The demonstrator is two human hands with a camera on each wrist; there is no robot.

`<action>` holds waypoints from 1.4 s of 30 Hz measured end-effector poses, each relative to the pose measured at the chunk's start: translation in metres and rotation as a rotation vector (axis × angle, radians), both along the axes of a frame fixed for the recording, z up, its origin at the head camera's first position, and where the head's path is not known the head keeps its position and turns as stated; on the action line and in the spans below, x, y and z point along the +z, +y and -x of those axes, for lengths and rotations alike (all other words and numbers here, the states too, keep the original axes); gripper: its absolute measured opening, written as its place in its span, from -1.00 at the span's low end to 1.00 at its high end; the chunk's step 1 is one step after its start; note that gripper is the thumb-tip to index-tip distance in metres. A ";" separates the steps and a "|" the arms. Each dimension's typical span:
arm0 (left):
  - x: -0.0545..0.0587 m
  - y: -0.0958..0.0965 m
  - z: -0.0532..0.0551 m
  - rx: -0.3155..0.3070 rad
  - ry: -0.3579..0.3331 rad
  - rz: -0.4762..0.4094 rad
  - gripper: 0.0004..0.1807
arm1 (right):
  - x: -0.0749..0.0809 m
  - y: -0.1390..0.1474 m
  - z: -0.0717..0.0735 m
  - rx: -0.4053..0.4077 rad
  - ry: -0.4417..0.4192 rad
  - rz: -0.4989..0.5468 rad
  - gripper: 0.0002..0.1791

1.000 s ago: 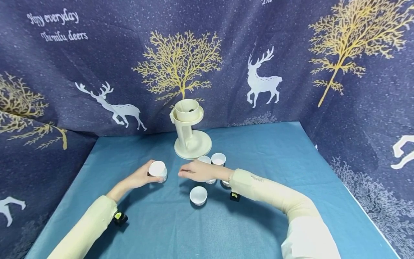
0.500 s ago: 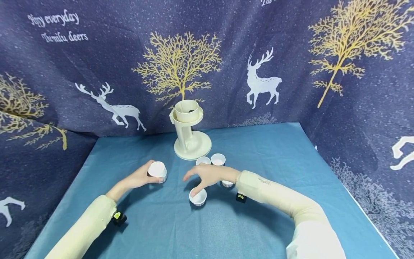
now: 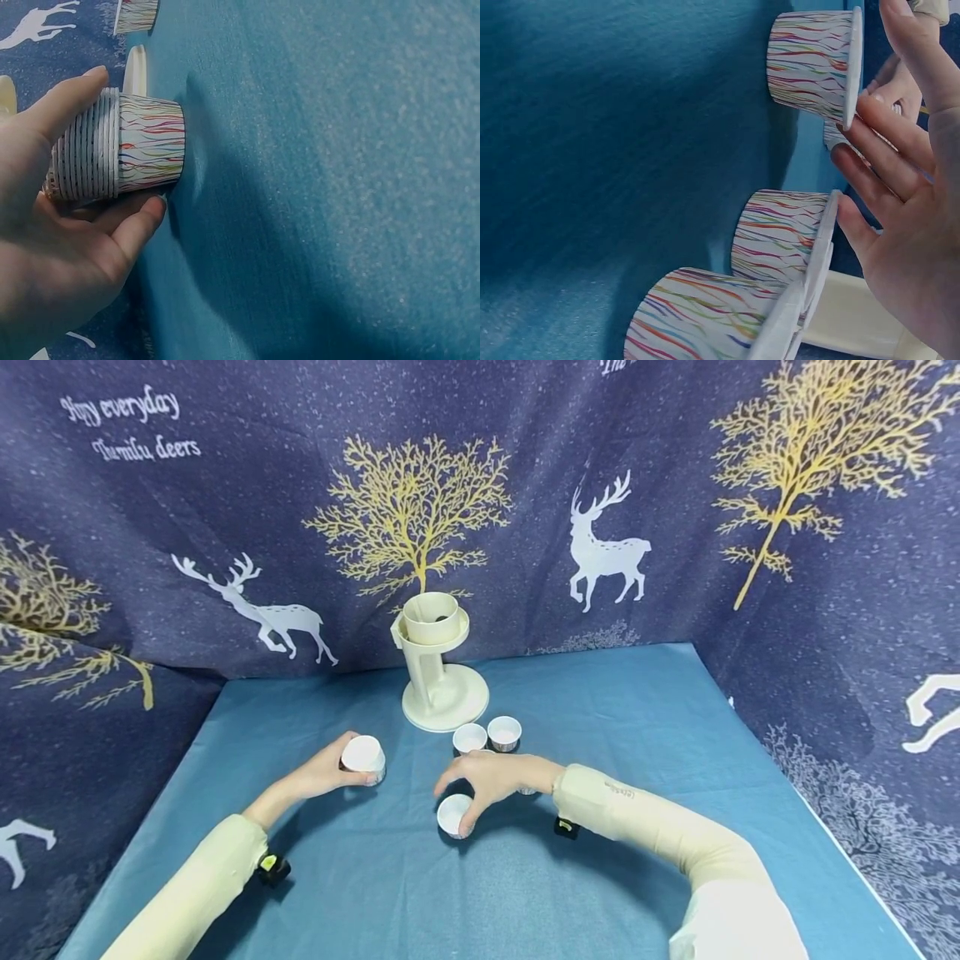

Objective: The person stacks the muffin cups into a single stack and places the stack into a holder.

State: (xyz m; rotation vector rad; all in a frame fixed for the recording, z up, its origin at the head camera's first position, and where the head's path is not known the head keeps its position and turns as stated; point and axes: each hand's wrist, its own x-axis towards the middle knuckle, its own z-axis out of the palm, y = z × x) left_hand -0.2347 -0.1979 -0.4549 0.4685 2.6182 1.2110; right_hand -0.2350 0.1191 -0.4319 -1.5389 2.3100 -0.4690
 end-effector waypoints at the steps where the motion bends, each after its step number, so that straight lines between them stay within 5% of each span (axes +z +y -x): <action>1: -0.001 0.000 0.000 0.001 -0.002 -0.002 -0.28 | -0.001 0.000 0.000 0.001 0.006 -0.005 -0.27; 18: 0.002 -0.004 0.001 -0.012 -0.012 -0.074 -0.25 | -0.005 0.000 -0.003 0.039 0.122 -0.036 -0.31; 42: 0.004 -0.008 0.003 -0.018 0.012 -0.208 -0.39 | -0.002 0.000 -0.005 0.048 0.159 -0.041 -0.35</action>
